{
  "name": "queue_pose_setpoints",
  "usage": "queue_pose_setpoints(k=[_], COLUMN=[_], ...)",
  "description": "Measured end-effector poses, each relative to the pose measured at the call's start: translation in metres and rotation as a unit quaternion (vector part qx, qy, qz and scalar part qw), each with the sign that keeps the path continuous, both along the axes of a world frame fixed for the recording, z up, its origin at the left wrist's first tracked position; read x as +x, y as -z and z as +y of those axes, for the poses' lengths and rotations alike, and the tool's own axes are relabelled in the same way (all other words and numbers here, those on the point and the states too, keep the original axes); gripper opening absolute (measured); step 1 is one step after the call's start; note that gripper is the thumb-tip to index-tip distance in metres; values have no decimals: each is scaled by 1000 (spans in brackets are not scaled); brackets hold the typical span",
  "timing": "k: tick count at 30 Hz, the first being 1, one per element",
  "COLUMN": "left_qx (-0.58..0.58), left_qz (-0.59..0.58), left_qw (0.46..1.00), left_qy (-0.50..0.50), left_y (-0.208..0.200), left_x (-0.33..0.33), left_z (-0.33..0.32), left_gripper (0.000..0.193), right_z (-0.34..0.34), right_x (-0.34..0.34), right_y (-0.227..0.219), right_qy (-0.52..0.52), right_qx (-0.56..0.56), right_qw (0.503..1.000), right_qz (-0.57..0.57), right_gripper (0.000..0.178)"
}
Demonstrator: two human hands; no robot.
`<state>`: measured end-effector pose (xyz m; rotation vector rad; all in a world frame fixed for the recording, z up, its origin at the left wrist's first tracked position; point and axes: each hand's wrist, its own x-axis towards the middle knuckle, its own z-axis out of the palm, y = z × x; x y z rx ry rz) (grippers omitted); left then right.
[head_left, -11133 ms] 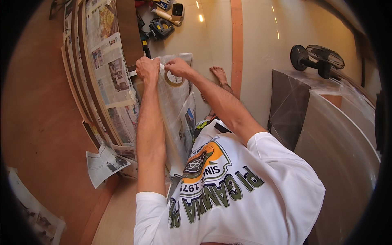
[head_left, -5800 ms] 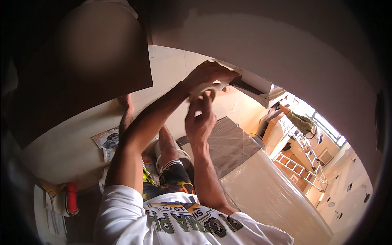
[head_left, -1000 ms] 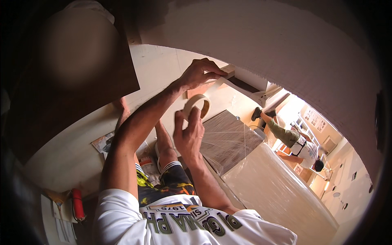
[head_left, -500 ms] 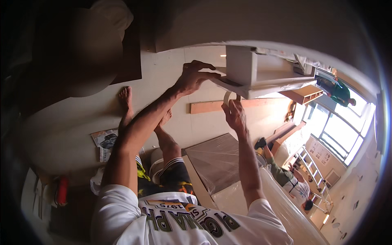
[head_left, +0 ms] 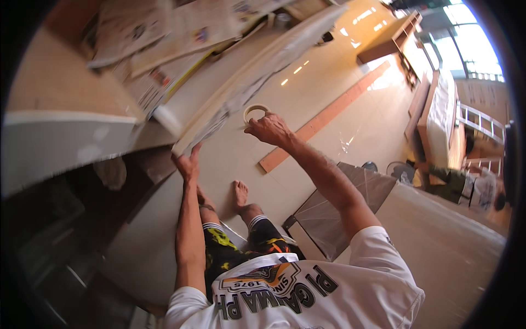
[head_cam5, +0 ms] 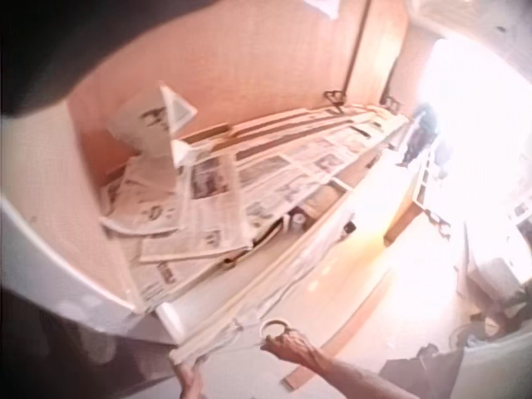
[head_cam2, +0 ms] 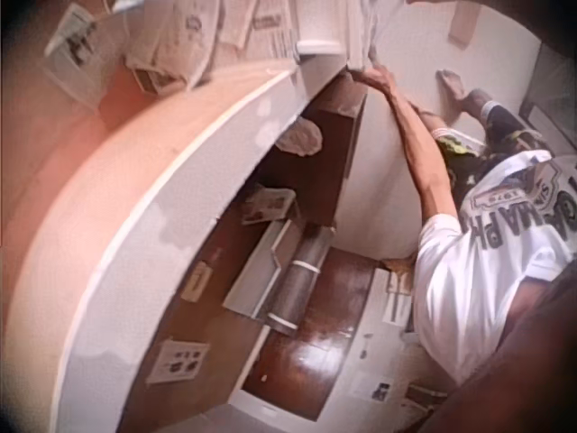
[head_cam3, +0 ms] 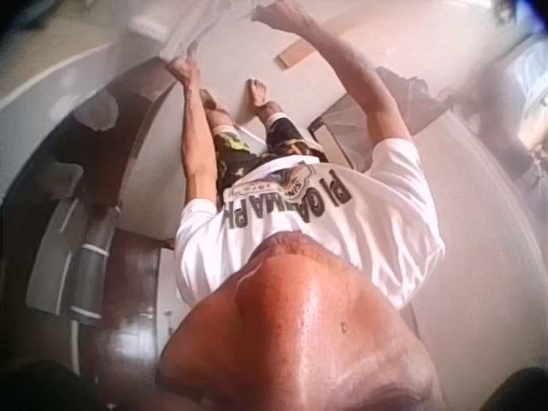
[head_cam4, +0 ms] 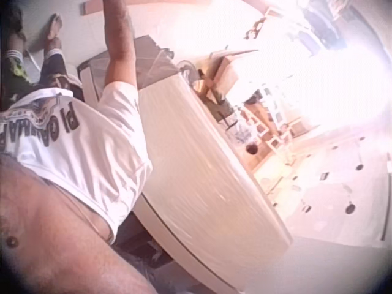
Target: The person assembles a wooden cabinet by attaching a drawer front to the frame using masking tape. They also handle newspapers, placing them inside the drawer and on the work surface.
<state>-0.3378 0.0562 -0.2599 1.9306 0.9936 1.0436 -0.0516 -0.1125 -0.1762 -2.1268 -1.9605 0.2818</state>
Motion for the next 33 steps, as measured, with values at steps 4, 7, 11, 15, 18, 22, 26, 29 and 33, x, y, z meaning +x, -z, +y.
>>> queue_pose_setpoints(k=[4, 7, 11, 15, 18, 22, 26, 29, 33], left_qx=[-78, -104, -196, -195, -71, -215, -394, -460, -322], left_qz=[82, 59, 142, 212, 405, 471, 345, 285, 303], left_qw=[993, 990, 959, 923, 850, 740, 722, 722, 897], left_qy=[-25, -81, -150, -253, -331, -429, -452, -431, 12], left_y=[11, 11, 0, -13, -14, -11, -22, -46, -129], left_x=[19, 36, 51, 69, 88, 121, 180, 289, 484], left_z=[-8, -20, -36, -61, -68, -80, -116, -145, -193], left_gripper=[49, 47, 45, 66, 89, 102, 94, 74, 39], right_z=[-30, -50, -75, -89, -102, -112, -101, -99, -95], right_x=[106, 185, 289, 367, 431, 512, 562, 607, 669], right_y=[-7, -11, -6, 2, -7, -27, -15, -5, 5], right_qy=[14, 34, 20, -38, -30, -4, -66, -48, -106], right_qx=[-60, -103, -137, -100, -82, -122, -119, -84, -28], right_qw=[998, 994, 988, 994, 995, 991, 984, 995, 994], right_qz=[-12, -23, -62, -10, -46, -50, -111, -20, -4], right_gripper=[35, 37, 20, 23, 25, 22, 23, 27, 29])
